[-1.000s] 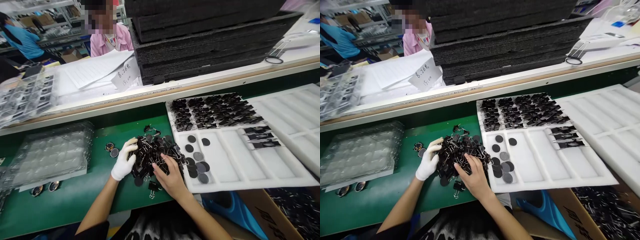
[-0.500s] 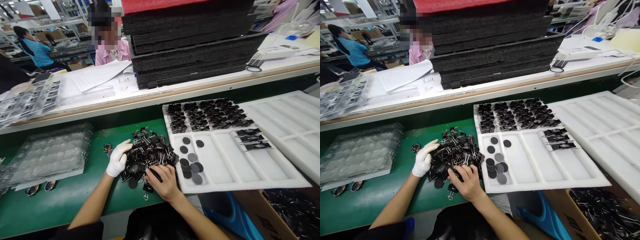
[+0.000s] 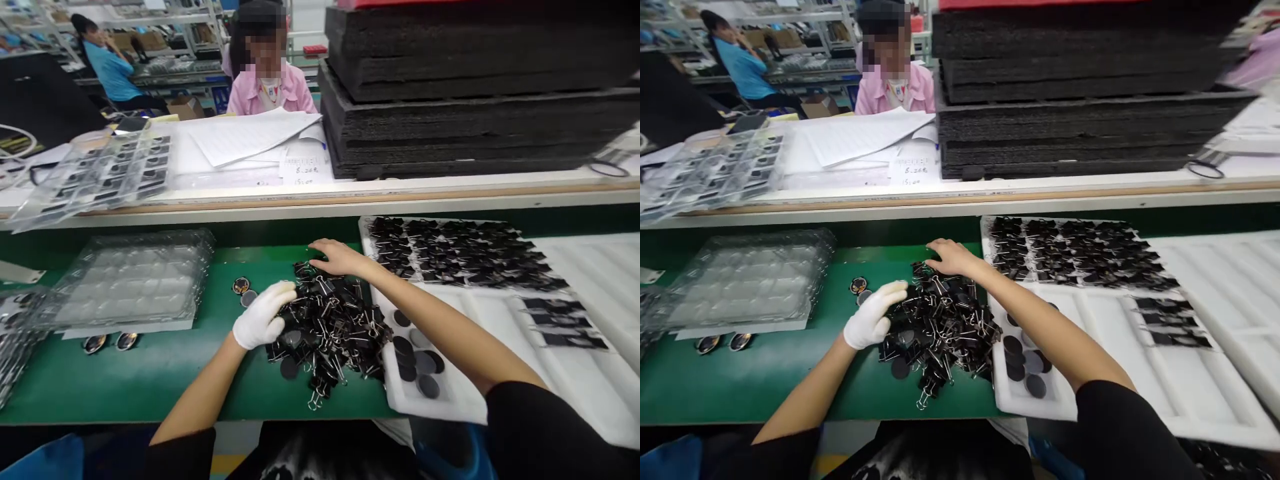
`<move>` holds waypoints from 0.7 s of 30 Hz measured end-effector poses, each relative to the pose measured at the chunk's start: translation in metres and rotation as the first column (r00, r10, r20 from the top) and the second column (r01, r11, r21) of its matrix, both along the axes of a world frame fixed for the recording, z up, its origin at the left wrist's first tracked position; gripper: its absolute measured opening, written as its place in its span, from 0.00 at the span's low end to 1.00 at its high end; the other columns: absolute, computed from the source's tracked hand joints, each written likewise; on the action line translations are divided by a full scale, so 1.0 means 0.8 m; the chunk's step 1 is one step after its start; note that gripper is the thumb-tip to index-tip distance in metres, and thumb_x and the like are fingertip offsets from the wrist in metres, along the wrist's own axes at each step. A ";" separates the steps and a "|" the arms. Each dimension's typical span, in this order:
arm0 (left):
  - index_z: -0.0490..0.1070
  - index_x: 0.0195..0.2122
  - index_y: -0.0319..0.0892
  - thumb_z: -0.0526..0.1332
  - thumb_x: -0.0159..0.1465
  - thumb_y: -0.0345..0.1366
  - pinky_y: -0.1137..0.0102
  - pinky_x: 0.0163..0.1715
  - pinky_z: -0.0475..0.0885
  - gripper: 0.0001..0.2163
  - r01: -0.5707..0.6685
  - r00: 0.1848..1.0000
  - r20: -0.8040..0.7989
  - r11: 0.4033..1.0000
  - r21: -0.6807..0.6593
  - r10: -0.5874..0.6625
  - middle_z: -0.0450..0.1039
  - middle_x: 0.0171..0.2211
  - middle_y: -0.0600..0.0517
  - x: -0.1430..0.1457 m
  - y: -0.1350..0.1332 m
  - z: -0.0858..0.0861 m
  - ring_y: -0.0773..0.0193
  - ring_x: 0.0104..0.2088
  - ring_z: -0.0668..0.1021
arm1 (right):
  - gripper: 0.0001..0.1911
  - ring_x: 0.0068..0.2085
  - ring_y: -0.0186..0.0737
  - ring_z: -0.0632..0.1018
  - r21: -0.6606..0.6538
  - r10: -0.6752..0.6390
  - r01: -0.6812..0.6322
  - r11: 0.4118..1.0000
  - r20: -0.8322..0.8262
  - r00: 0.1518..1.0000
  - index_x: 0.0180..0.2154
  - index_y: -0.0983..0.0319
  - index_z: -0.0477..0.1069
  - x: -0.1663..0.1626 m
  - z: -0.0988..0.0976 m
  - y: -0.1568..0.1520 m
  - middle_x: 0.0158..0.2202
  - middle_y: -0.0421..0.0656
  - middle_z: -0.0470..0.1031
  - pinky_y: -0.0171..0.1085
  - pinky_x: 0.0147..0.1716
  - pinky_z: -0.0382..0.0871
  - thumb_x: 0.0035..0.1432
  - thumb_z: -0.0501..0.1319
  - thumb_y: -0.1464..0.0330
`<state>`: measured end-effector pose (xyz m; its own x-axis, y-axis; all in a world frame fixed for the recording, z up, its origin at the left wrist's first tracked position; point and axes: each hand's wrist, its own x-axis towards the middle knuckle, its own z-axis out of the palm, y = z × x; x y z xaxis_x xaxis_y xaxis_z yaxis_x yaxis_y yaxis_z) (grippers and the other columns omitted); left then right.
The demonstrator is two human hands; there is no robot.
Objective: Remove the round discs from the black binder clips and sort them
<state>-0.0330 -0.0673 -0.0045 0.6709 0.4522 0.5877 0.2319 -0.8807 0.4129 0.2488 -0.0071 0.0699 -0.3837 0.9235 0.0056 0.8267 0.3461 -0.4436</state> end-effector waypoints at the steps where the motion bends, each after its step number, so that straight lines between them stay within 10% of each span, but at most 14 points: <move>1: 0.63 0.67 0.43 0.42 0.74 0.55 0.51 0.62 0.71 0.30 0.049 0.999 0.003 0.999 -0.003 -0.049 0.68 0.64 0.36 -0.001 -0.002 0.001 0.49 0.64 0.72 | 0.22 0.59 0.52 0.77 -0.041 0.026 -0.026 0.999 0.011 1.000 0.59 0.62 0.74 -0.002 -0.009 0.016 0.61 0.52 0.75 0.44 0.56 0.70 0.66 0.64 0.62; 5: 0.70 0.59 0.44 0.42 0.73 0.55 0.52 0.57 0.73 0.28 -0.204 0.977 0.092 0.974 0.103 0.195 0.75 0.56 0.39 -0.019 0.006 0.002 0.50 0.58 0.77 | 0.11 0.47 0.47 0.83 -0.117 0.156 -0.159 0.980 -0.037 0.987 0.45 0.57 0.82 0.002 -0.029 0.028 0.46 0.43 0.84 0.41 0.48 0.74 0.67 0.63 0.62; 10: 0.78 0.38 0.44 0.49 0.72 0.42 0.59 0.49 0.73 0.18 -0.733 0.669 -0.118 0.678 0.057 0.734 0.79 0.40 0.43 -0.068 0.035 0.020 0.54 0.43 0.81 | 0.09 0.46 0.45 0.84 -0.174 0.190 -0.202 0.964 -0.085 0.978 0.42 0.57 0.83 0.022 -0.030 0.018 0.43 0.40 0.85 0.39 0.47 0.75 0.59 0.67 0.70; 16: 0.78 0.53 0.49 0.59 0.66 0.49 0.56 0.57 0.68 0.18 -0.657 0.649 -0.490 0.753 0.024 0.582 0.72 0.54 0.43 -0.085 0.028 0.050 0.49 0.55 0.74 | 0.10 0.47 0.48 0.84 0.035 0.229 -0.227 0.973 -0.118 0.966 0.42 0.58 0.83 0.022 -0.023 -0.007 0.44 0.42 0.85 0.44 0.50 0.75 0.64 0.63 0.68; 21: 0.73 0.60 0.62 0.70 0.54 0.56 0.41 0.57 0.60 0.31 -0.702 0.363 -0.751 0.692 0.168 0.551 0.62 0.63 0.42 -0.079 0.016 0.055 0.32 0.62 0.64 | 0.11 0.49 0.48 0.83 0.284 0.163 -0.069 0.956 -0.324 0.932 0.45 0.59 0.82 0.036 -0.012 -0.040 0.46 0.45 0.84 0.45 0.52 0.75 0.67 0.61 0.67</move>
<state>-0.0959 -0.0541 0.0399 0.2863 0.9567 -0.0529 0.9555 -0.2892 -0.0587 0.2773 -0.0387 0.0606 -0.4190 0.8191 0.3917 0.5882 0.5736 -0.5701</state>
